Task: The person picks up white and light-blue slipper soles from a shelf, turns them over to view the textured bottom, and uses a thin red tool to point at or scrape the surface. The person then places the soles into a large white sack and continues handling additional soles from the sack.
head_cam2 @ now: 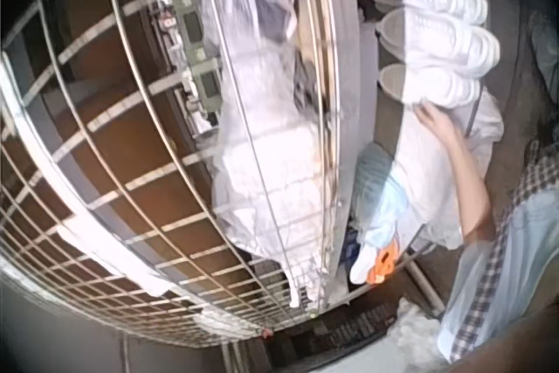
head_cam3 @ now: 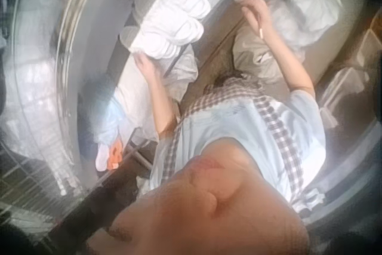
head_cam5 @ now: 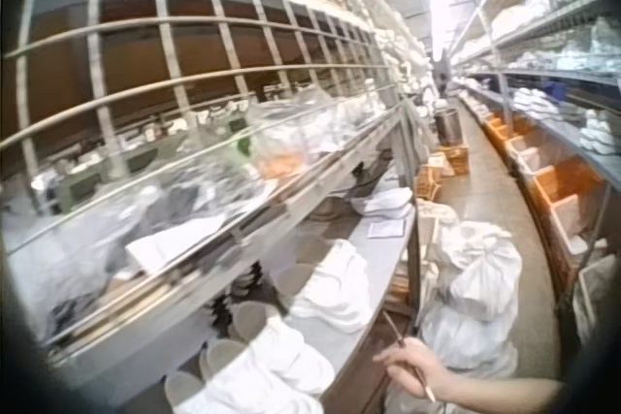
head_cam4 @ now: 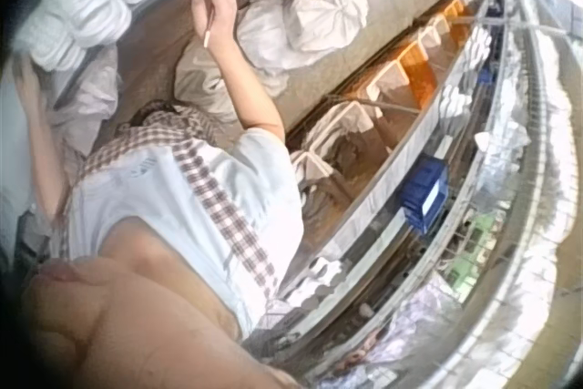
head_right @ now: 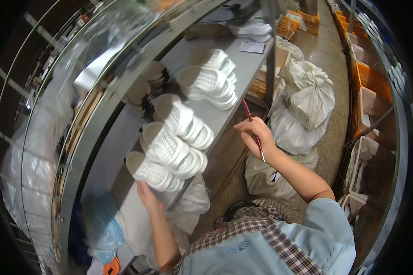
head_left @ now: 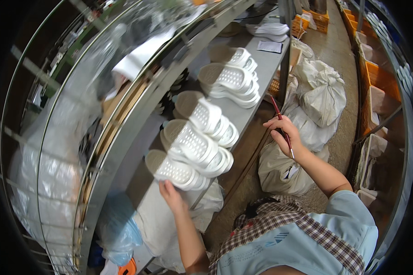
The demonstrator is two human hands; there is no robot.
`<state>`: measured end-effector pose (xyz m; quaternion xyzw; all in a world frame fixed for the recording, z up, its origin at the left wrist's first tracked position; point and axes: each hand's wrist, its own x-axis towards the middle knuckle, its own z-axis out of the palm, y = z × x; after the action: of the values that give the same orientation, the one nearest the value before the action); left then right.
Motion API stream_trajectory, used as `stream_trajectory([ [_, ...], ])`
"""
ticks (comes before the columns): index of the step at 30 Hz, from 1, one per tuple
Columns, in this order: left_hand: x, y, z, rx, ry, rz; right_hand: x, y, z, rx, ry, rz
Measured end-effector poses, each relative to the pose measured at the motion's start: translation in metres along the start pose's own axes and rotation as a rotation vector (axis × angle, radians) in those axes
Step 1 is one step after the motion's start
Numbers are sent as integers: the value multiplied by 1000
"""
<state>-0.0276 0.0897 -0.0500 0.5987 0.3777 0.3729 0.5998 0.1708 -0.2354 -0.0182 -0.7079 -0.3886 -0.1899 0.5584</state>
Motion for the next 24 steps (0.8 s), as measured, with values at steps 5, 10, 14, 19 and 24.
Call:
stream_trajectory([
  [5, -42, 47, 18, 238, 213, 517, 7, 51, -26, -57, 148, 70],
  [10, -99, 71, 101, 49, -420, 897, 54, 120, -32, -10, 233, 196],
  [14, -111, 55, 194, 158, -742, 633, 103, 175, -21, -8, 247, 145],
  [19, -107, 39, 248, -13, -788, 234, 120, 175, -36, -17, 295, -85],
  [24, -100, 34, 258, -135, -1032, -94, 85, 113, -36, -23, -223, -586],
])
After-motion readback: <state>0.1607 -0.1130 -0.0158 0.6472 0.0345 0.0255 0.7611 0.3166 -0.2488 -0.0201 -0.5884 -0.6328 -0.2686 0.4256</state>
